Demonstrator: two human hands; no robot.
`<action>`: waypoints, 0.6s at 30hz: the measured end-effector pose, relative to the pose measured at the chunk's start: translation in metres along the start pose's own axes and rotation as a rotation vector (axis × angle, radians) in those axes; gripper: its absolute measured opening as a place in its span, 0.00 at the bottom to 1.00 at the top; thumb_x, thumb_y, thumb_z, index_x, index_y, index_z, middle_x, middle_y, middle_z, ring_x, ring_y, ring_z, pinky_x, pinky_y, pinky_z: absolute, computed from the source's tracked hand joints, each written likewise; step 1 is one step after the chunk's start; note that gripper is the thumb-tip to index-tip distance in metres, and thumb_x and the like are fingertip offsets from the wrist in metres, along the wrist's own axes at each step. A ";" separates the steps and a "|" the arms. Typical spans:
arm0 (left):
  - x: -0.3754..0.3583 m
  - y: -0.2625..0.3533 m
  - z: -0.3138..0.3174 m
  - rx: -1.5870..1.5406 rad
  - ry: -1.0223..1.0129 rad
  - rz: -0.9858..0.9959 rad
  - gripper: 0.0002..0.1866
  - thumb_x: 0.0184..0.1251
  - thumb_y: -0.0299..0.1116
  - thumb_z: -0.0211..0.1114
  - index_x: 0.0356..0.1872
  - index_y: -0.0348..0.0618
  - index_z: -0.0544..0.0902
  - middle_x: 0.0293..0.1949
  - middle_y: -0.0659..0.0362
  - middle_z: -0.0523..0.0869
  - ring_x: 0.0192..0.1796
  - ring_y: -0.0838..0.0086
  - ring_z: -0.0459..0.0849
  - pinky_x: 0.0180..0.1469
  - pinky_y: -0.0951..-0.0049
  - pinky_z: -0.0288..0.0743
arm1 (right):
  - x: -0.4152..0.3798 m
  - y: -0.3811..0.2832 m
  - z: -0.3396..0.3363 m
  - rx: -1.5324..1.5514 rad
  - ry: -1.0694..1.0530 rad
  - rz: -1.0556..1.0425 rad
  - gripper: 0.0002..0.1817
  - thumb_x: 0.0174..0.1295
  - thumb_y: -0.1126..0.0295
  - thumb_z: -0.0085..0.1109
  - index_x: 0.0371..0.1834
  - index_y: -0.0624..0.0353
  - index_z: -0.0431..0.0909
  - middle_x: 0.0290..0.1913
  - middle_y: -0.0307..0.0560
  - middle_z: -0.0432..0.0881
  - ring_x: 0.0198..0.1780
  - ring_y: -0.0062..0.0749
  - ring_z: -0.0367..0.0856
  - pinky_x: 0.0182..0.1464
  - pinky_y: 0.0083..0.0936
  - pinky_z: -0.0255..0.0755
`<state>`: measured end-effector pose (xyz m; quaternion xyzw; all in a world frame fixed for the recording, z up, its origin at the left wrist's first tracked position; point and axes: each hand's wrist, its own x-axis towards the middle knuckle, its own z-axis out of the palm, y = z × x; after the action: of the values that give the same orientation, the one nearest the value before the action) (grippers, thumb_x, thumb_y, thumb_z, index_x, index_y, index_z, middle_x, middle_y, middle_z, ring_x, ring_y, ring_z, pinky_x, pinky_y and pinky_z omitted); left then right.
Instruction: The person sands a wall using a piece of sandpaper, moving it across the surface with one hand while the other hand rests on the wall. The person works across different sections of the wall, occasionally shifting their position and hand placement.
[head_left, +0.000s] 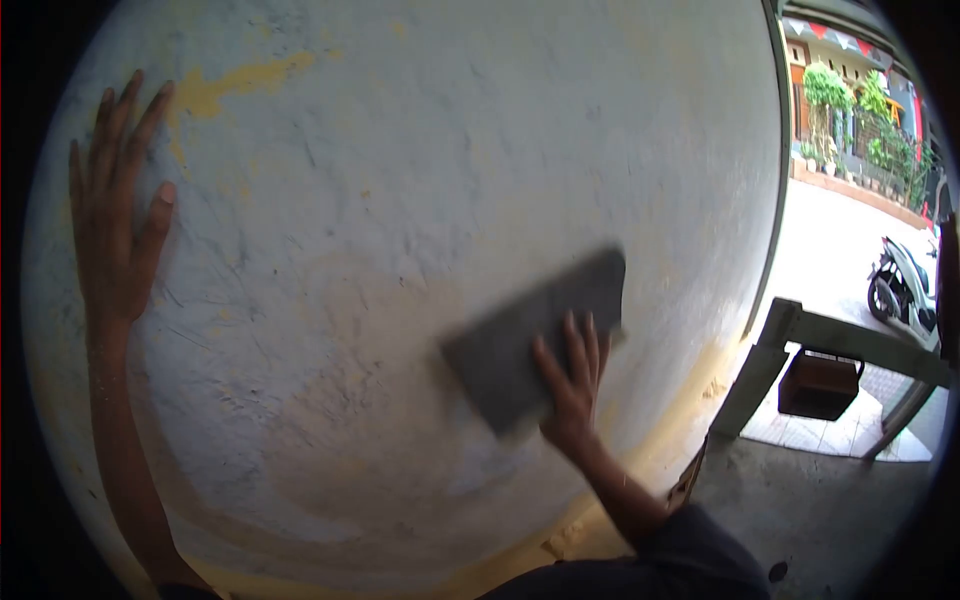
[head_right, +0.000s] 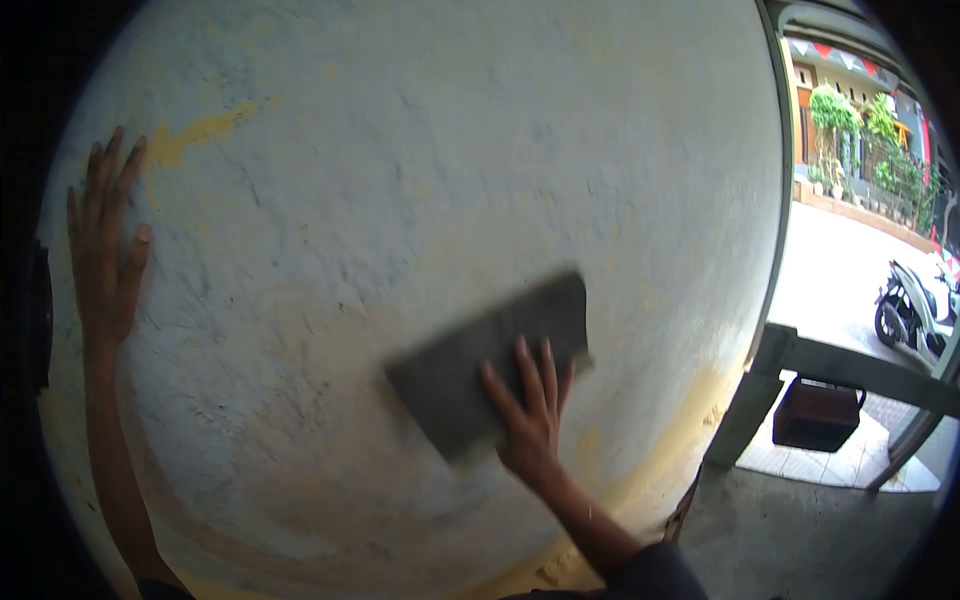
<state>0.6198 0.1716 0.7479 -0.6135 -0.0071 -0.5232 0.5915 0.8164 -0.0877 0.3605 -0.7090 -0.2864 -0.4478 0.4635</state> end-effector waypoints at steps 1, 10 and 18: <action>0.000 0.001 -0.001 0.005 -0.008 -0.009 0.33 0.74 0.62 0.37 0.75 0.65 0.64 0.78 0.64 0.59 0.81 0.63 0.50 0.78 0.39 0.36 | -0.029 0.006 0.006 -0.006 -0.005 -0.014 0.35 0.50 0.79 0.57 0.65 0.40 0.78 0.76 0.56 0.61 0.79 0.59 0.51 0.75 0.66 0.32; 0.001 0.004 -0.001 -0.028 -0.025 -0.008 0.35 0.73 0.65 0.37 0.75 0.63 0.64 0.78 0.64 0.59 0.81 0.63 0.50 0.78 0.40 0.35 | 0.105 0.004 -0.012 -0.020 0.145 -0.050 0.45 0.43 0.85 0.54 0.71 0.41 0.72 0.78 0.53 0.58 0.79 0.57 0.49 0.77 0.62 0.33; 0.005 0.008 -0.002 0.006 -0.051 -0.009 0.35 0.73 0.66 0.36 0.75 0.63 0.64 0.78 0.64 0.59 0.81 0.63 0.50 0.78 0.41 0.35 | 0.062 0.023 -0.009 0.009 0.112 -0.050 0.40 0.47 0.84 0.52 0.69 0.44 0.74 0.77 0.57 0.60 0.79 0.62 0.49 0.76 0.63 0.34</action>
<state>0.6262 0.1650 0.7448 -0.6250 -0.0265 -0.5099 0.5905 0.8588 -0.1056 0.4089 -0.6732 -0.2797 -0.4968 0.4708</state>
